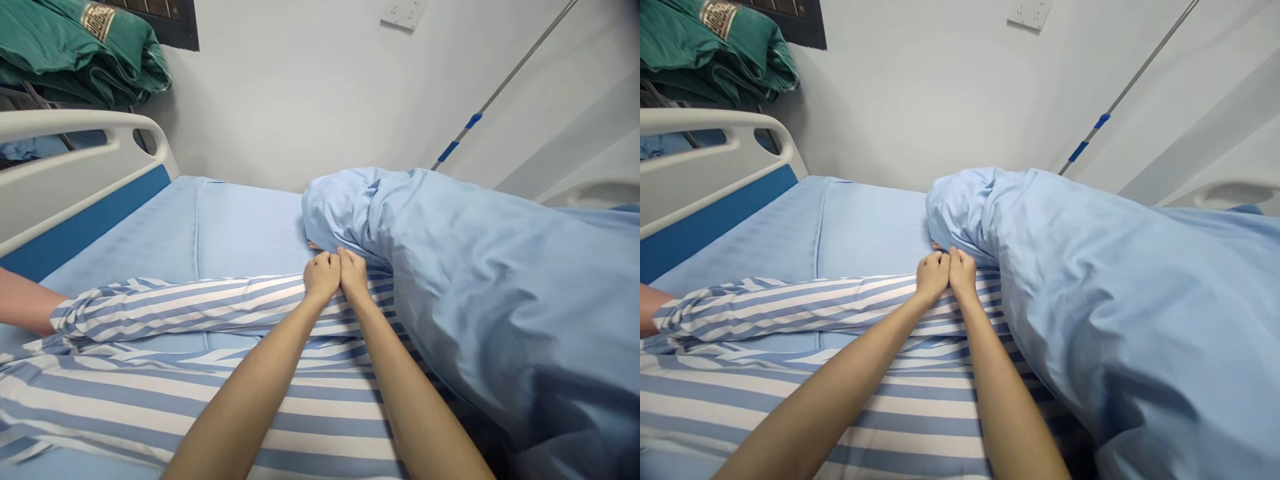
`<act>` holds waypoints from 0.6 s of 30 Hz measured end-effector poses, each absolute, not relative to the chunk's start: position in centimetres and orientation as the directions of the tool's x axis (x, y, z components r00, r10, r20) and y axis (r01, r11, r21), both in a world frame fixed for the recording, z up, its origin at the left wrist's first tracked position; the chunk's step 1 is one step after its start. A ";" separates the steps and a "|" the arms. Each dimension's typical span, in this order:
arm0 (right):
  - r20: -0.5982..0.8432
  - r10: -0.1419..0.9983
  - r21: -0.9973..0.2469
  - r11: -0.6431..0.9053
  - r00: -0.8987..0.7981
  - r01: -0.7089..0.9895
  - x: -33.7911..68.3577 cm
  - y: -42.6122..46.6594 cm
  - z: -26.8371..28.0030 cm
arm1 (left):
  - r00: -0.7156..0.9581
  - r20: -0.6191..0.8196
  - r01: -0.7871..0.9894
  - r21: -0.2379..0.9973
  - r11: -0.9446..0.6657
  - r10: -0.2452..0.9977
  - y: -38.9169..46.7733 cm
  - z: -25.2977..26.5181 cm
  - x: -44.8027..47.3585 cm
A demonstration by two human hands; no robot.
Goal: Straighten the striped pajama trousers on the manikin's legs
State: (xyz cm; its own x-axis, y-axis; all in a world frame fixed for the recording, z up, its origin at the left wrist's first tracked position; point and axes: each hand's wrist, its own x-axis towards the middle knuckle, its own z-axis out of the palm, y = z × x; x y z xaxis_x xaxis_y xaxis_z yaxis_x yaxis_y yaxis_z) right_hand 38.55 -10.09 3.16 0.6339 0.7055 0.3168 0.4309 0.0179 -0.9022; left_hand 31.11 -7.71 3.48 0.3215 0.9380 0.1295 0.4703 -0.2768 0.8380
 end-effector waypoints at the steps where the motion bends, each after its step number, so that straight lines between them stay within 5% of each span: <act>1: 0.320 0.708 -0.895 0.010 0.629 0.445 38.6 -10.1 3.1 | 0.328 0.124 0.481 0.831 -0.278 0.936 -7.7 3.5 31.1; 5: 0.422 0.679 -0.790 -0.049 0.600 0.611 38.6 -10.6 4.1 | 0.351 0.118 0.505 0.811 -0.294 0.929 -7.7 3.7 31.0; 10: 0.701 0.468 -0.559 -0.108 0.538 0.822 39.2 -11.9 6.5 | 0.384 0.130 0.501 0.802 -0.325 0.914 -7.9 3.7 30.8; 12: 0.688 0.430 -0.604 -0.109 0.585 0.790 40.0 -12.0 6.3 | 0.386 0.124 0.495 0.808 -0.318 0.914 -8.0 3.6 30.7; 18: 0.447 0.592 -0.764 -0.136 0.670 0.631 42.0 -11.1 2.6 | 0.427 0.135 0.435 0.836 -0.334 0.894 -7.4 3.2 30.2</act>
State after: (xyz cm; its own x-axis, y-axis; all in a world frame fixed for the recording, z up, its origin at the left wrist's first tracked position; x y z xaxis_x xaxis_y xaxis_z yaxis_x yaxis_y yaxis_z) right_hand 41.99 -11.14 2.58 0.6703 0.5921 0.4474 0.6305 -0.1364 -0.7641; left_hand 30.18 -7.36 3.22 0.4273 0.8940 0.1346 0.4352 -0.3339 0.8361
